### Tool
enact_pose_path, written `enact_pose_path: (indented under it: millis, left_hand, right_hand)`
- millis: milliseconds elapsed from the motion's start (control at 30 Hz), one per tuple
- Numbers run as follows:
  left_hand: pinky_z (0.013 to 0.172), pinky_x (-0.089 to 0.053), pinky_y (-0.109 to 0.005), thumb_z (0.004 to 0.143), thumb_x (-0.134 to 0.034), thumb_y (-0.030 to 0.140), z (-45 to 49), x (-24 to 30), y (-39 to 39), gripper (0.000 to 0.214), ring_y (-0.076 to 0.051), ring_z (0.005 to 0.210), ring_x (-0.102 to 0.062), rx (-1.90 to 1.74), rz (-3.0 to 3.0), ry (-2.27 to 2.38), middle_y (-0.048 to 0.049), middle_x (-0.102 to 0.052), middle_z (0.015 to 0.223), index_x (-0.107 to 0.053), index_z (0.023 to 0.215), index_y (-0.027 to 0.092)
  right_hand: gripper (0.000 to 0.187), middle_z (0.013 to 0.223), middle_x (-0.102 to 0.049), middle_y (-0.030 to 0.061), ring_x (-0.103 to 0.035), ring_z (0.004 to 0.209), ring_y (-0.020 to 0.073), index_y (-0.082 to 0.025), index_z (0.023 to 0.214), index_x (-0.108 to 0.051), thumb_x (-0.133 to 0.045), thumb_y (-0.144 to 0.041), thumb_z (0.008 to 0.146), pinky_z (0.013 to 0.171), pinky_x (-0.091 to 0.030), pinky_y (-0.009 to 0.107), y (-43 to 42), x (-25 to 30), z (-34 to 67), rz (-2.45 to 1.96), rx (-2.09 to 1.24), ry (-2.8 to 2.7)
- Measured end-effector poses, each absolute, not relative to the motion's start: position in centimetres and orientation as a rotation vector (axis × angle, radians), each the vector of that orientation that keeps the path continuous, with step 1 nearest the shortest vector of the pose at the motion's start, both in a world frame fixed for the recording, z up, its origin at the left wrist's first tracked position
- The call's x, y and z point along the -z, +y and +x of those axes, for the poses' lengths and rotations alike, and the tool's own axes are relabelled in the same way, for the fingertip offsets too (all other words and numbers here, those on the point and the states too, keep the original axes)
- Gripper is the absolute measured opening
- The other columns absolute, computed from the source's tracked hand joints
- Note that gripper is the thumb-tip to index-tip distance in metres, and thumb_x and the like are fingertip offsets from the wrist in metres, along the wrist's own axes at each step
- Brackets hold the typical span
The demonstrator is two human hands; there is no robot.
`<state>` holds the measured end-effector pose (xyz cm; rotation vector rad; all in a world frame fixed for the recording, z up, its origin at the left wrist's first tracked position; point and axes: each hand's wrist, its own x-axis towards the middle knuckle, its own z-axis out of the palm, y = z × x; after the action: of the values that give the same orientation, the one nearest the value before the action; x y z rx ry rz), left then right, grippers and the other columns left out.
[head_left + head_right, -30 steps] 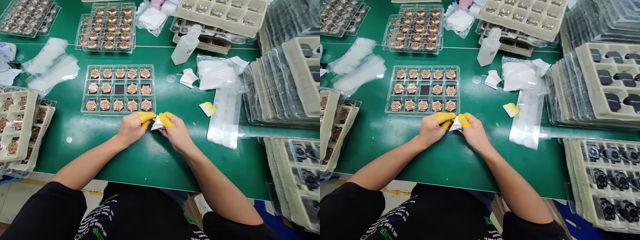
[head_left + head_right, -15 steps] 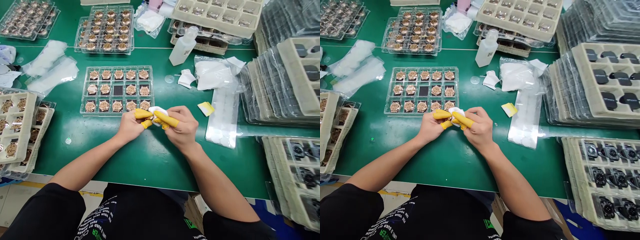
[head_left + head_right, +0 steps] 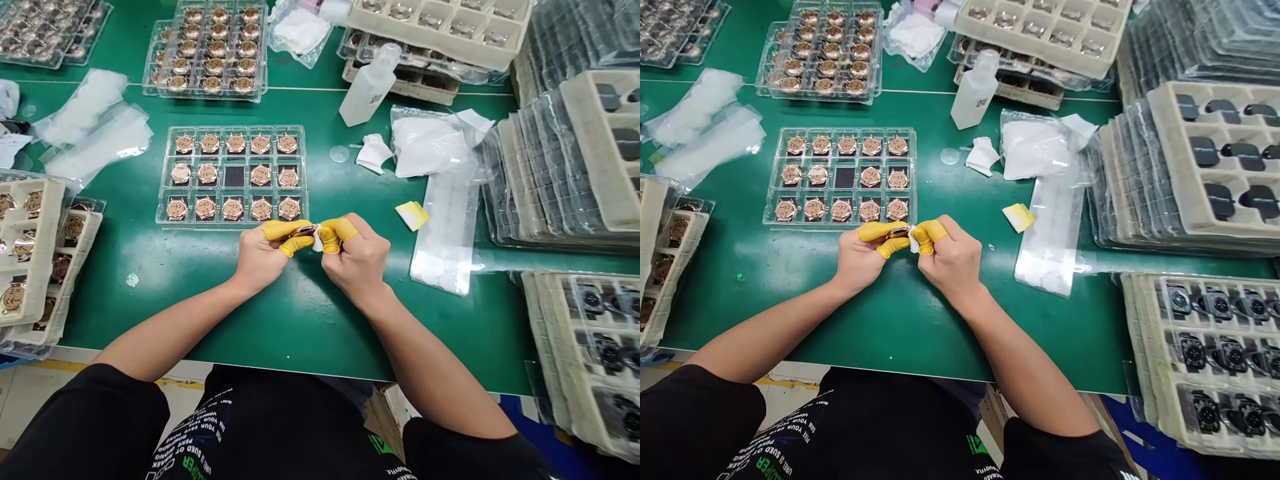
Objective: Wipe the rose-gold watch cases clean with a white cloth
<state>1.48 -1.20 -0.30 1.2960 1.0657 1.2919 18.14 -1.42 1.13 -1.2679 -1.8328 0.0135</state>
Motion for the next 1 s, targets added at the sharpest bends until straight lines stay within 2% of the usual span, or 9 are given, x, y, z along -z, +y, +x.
enact_pose_path:
  millis: [67, 133, 200, 267, 400, 467, 667, 800, 1000]
  left_hand:
    - [0.091, -0.061, -0.036, 0.079, -0.084, 0.033, 1.4, 0.1, -1.2, 0.020, -0.021, 0.096, -0.075, -1.302, 1.321, 1.082, -0.0035, -0.081, 0.101, -0.084, 0.099, 0.027]
    - [0.090, -0.062, -0.035, 0.078, -0.084, 0.031, 1.2, -0.1, -1.0, 0.019, -0.020, 0.093, -0.075, -1.279, 1.355, 1.078, -0.0036, -0.082, 0.098, -0.084, 0.097, 0.027]
    - [0.091, -0.062, -0.035, 0.076, -0.086, 0.030, 1.2, -0.3, -0.7, 0.021, -0.020, 0.093, -0.076, -1.213, 1.309, 1.058, -0.0042, -0.082, 0.099, -0.084, 0.096, 0.025]
    - [0.093, -0.062, -0.037, 0.072, -0.088, 0.033, 1.2, -0.5, -0.3, 0.027, -0.021, 0.095, -0.076, -1.143, 1.160, 1.037, -0.0056, -0.082, 0.100, -0.083, 0.095, 0.021]
    - [0.094, -0.062, -0.041, 0.064, -0.094, 0.039, 1.3, -0.7, 0.3, 0.042, -0.024, 0.097, -0.076, -1.129, 0.894, 1.029, -0.0074, -0.081, 0.102, -0.079, 0.097, 0.017]
    - [0.095, -0.062, -0.042, 0.064, -0.094, 0.040, 1.3, -0.7, 0.3, 0.045, -0.025, 0.101, -0.076, -1.127, 0.858, 1.006, -0.0081, -0.080, 0.105, -0.077, 0.098, 0.017]
    - [0.089, -0.063, -0.040, 0.060, -0.095, 0.047, 1.6, -0.8, -0.3, 0.049, -0.023, 0.091, -0.076, -1.087, 0.890, 0.914, -0.0065, -0.081, 0.098, -0.078, 0.095, 0.018]
    - [0.080, -0.064, -0.036, 0.066, -0.091, 0.052, 1.5, -0.8, 0.2, 0.050, -0.019, 0.081, -0.075, -1.082, 0.928, 0.948, -0.0066, -0.079, 0.095, -0.074, 0.096, 0.016]
    - [0.070, -0.060, -0.031, 0.088, -0.074, 0.036, -3.1, -1.9, 4.9, 0.038, -0.014, 0.068, -0.069, -1.173, 1.254, 1.328, -0.0054, -0.073, 0.094, -0.063, 0.122, 0.022]
  right_hand:
    - [0.018, 0.066, -0.052, 0.0001, -0.044, 0.058, 0.0126, -0.022, 0.069, -0.053, -0.055, -0.021, 0.087, 0.053, -0.032, 0.028, -1.6, -1.6, 17.7, -1.360, -0.258, -1.757]
    - [0.023, 0.061, -0.042, -0.0029, -0.037, 0.052, 0.0113, -0.023, 0.068, -0.045, -0.053, -0.029, 0.089, 0.050, -0.029, 0.027, -1.6, -2.0, 17.6, -1.376, -0.773, -1.580]
    - [0.022, 0.056, -0.035, -0.0063, -0.027, 0.045, 0.0094, -0.024, 0.070, -0.045, -0.053, -0.035, 0.087, 0.044, -0.025, 0.026, -1.4, -2.2, 17.7, -1.330, -1.327, -1.320]
    - [0.022, 0.054, -0.036, -0.0075, -0.024, 0.043, 0.0080, -0.024, 0.071, -0.049, -0.058, -0.039, 0.084, 0.042, -0.023, 0.025, -1.1, -2.2, 18.1, -1.328, -1.482, -1.131]
    - [0.024, 0.071, -0.063, 0.0006, -0.051, 0.057, 0.0117, -0.022, 0.080, -0.069, -0.071, -0.046, 0.080, 0.050, -0.038, 0.026, -1.0, -1.5, 18.6, -1.403, -0.946, -1.254]
    - [0.026, 0.081, -0.070, 0.0024, -0.059, 0.064, 0.0143, -0.023, 0.087, -0.075, -0.073, -0.047, 0.081, 0.053, -0.043, 0.028, -1.3, -1.1, 18.4, -1.405, -0.889, -1.328]
    - [0.017, 0.066, -0.064, -0.0003, -0.057, 0.057, 0.0135, -0.021, 0.084, -0.076, -0.069, -0.037, 0.085, 0.054, -0.045, 0.028, -1.9, -0.7, 17.1, -1.379, -0.765, -1.413]
    - [0.025, 0.058, -0.060, -0.0027, -0.050, 0.047, 0.0113, -0.021, 0.087, -0.071, -0.060, -0.043, 0.093, 0.049, -0.041, 0.026, -1.2, -0.4, 17.0, -1.423, -0.848, -1.251]
    - [0.026, 0.086, -0.074, 0.0086, -0.065, 0.081, 0.0222, -0.020, 0.095, -0.076, -0.059, -0.041, 0.093, 0.074, -0.050, 0.037, 1.0, -0.7, 19.9, -1.461, -0.177, -1.709]
